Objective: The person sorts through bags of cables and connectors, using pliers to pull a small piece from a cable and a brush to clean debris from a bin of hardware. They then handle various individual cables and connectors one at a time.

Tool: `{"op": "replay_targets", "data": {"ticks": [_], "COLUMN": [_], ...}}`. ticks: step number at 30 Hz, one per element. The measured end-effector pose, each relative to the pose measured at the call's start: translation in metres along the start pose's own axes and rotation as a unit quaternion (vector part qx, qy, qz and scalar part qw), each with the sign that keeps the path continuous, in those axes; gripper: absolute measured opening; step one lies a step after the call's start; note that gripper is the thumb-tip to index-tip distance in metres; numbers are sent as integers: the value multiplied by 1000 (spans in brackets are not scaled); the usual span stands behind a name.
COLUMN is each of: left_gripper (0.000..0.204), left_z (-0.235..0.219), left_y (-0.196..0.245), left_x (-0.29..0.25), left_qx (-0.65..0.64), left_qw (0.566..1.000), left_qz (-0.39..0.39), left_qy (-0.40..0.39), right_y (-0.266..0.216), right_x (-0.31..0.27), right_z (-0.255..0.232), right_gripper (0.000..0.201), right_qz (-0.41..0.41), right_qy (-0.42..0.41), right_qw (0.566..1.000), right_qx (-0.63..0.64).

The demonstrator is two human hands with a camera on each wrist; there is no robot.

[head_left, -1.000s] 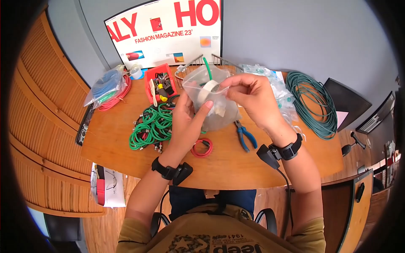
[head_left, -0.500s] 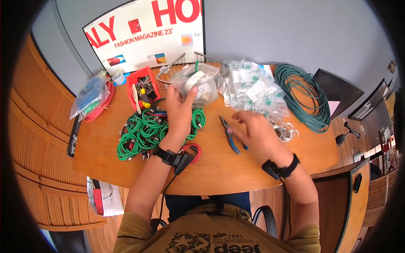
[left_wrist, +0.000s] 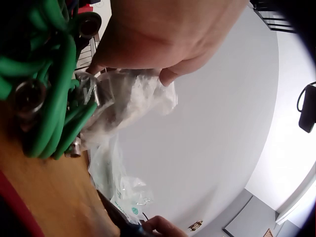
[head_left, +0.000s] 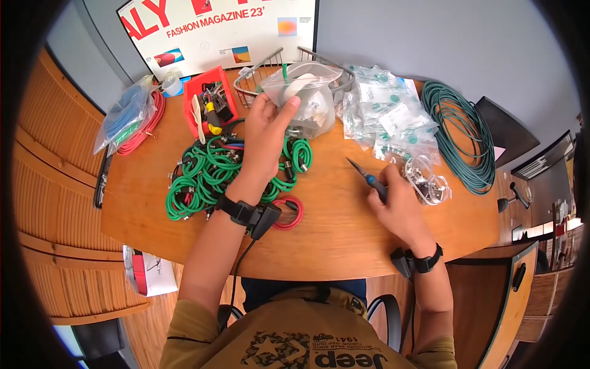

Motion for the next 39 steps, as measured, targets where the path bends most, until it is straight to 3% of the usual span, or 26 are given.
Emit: {"op": "replay_targets", "data": {"ticks": [2,3,6,11,18,23,28,31,39], "left_gripper": [51,50,47,39,42,41,44,45,49], "left_z": [-4,-5,-4,-11,-13,-13,-12,-10,-9], "left_y": [-3,-6,-9,-17,-17,-21,-14,-11,-14], "left_x": [2,2,5,6,3,4,2,2,2], "left_qx": [-17,-33,-66,-132,-102,-75,-72,-68,-63], "left_qw": [1000,999,997,990,992,994,994,995,996], "left_qz": [-10,-18,-29,0,47,36,47,43,20], "left_qy": [-10,-17,-33,-46,-63,-65,-61,-65,-59], "right_y": [12,25,18,17,18,6,-14,-41,-57], "right_x": [-12,-20,-42,-76,-86,-78,-60,-48,-22], "right_z": [-14,-16,-35,-29,-16,-2,9,22,16], "right_gripper": [26,24,19,17,18,17,18,20,21], "right_qz": [50,79,59,79,121,62,51,-35,-79], "right_qy": [3,5,29,-1,-48,-77,-50,-84,-66], "right_qw": [995,994,997,996,992,989,983,973,967], "right_qx": [90,75,51,33,-2,-108,-170,-213,-232]}}
Point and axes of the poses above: each hand's wrist, its own x-axis towards the middle knuckle, its own z-axis out of the palm, y = z × x, the point moved 10 cm from there along x, towards the middle knuckle, and after that the axes turned 10 degrees about -y, right-handed, at the moved point
